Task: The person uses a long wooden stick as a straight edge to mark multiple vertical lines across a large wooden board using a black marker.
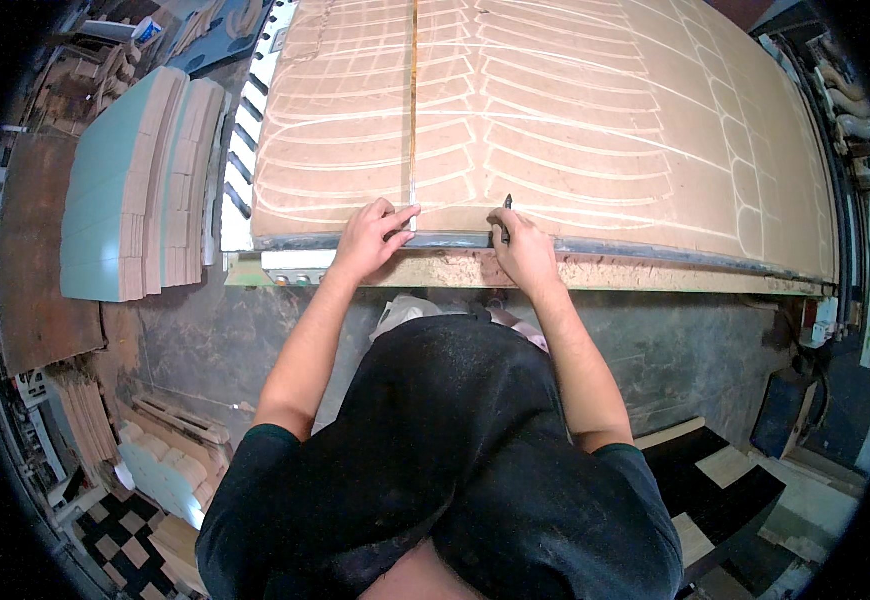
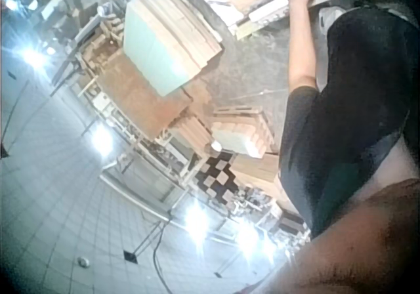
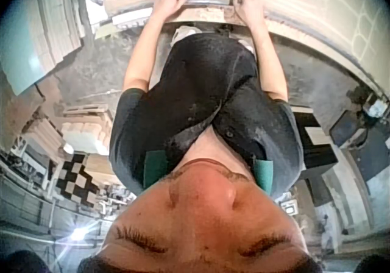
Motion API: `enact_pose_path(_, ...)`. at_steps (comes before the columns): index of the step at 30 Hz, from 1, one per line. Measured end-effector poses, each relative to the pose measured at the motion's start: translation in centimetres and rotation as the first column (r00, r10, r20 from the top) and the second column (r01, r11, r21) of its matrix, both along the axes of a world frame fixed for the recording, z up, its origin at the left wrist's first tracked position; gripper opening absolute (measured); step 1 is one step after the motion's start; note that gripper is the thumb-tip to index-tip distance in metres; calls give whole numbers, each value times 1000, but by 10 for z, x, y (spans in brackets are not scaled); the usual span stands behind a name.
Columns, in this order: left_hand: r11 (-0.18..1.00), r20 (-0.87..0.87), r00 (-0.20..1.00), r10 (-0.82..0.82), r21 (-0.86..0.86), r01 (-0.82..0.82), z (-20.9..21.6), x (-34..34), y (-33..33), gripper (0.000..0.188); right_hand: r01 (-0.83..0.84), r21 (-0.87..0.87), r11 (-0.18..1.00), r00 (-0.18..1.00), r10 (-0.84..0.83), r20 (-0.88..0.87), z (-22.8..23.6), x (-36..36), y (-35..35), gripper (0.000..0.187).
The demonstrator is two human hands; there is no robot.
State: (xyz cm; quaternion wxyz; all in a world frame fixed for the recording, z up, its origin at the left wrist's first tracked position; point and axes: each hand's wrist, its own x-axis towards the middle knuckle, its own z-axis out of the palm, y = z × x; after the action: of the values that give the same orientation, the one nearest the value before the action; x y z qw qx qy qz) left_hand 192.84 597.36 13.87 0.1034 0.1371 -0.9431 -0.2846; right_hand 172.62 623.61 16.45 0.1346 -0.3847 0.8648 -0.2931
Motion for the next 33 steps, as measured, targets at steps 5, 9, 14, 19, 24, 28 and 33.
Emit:
enact_pose_path(5,999,19,1000,15,49,-16,-3,-2,-5,48,4,12,1000,1000,-4,-5,1,1,-1,22)
enact_pose_path(9,995,3,1000,17,99,-17,-3,-3,-7,61,-1,15,1000,1000,1,-10,2,0,-1,22)
enact_pose_path(14,995,47,998,35,88,-39,3,-5,-3,76,17,20,1000,1000,-17,-6,6,1,-2,22)
enact_pose_path(19,998,42,999,12,-56,-10,5,-8,2,68,2,19,1000,1000,-2,-5,5,-1,-1,22)
enact_pose_path(24,996,6,999,34,-86,-34,-4,-7,8,63,-16,-45,999,1000,15,-20,13,4,-10,22)
enact_pose_path(28,999,22,999,43,-27,-42,-8,-9,13,62,-35,-93,995,996,42,75,21,10,-63,25)
enact_pose_path(33,996,74,993,90,-13,-90,-1,-8,16,79,-1,-170,986,997,14,77,6,10,-166,34)
